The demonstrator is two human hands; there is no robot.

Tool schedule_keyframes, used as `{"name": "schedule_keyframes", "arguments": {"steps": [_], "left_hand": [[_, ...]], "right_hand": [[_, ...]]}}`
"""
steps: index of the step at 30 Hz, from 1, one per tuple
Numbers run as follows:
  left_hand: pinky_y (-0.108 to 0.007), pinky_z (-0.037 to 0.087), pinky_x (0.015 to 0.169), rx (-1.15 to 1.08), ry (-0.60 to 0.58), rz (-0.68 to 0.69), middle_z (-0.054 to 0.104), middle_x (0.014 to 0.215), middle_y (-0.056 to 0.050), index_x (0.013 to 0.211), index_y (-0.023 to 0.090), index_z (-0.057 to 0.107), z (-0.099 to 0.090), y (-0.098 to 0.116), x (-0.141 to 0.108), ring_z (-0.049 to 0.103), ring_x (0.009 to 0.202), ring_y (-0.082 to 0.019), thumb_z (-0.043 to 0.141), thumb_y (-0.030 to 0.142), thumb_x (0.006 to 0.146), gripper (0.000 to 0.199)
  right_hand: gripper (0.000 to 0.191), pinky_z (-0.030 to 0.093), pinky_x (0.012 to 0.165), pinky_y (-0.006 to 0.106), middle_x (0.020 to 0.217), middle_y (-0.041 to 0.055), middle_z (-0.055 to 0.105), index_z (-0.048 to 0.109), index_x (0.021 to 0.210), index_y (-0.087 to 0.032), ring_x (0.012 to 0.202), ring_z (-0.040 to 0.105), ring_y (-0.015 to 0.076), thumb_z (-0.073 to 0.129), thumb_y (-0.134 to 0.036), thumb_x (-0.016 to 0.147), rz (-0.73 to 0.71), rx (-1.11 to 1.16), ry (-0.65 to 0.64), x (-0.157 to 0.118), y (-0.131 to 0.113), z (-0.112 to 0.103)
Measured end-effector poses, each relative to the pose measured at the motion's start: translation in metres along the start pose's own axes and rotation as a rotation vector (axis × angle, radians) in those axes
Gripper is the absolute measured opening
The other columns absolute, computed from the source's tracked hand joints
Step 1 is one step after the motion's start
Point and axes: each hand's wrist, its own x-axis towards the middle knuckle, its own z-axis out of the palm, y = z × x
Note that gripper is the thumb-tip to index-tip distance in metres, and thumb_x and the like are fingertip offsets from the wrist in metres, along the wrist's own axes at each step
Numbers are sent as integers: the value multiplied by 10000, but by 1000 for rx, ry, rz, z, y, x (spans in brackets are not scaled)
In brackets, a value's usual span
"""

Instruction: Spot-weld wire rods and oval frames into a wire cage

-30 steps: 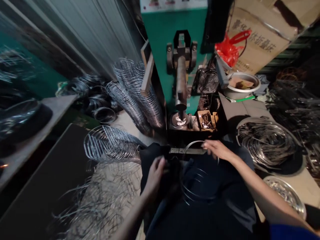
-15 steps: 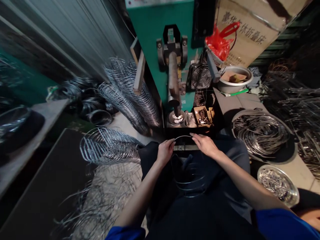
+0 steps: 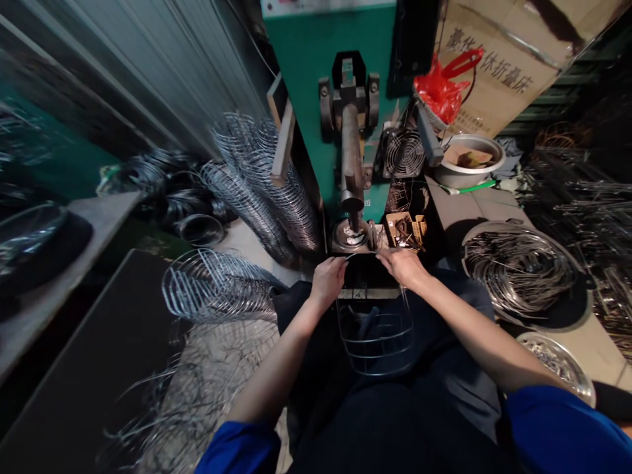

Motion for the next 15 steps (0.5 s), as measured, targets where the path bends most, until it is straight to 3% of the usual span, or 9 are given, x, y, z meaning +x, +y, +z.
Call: {"name": "schedule_keyframes", "arguments": {"steps": [7,15], "left_hand": [[-271,432,697,110,-34,97,652,772,-68,838,169,670,-31,15,32,603,718,-177,469,184,946,229],[-271,395,656,209,-54,117,620,754,-64,790,169,608,-43,22,44,582,690,-173,435,133,934,228]], "right_hand": [[335,419,670,283,915,103,723,659,1147,-196,830,669,239,384,-343,1026,-63,-145,-40,17,-14,-47],[267,375,648,292,914,84,723,653,1093,-202,800,669,233,420,-303,1011,-131,-201,-19,29,-18,-63]]}}
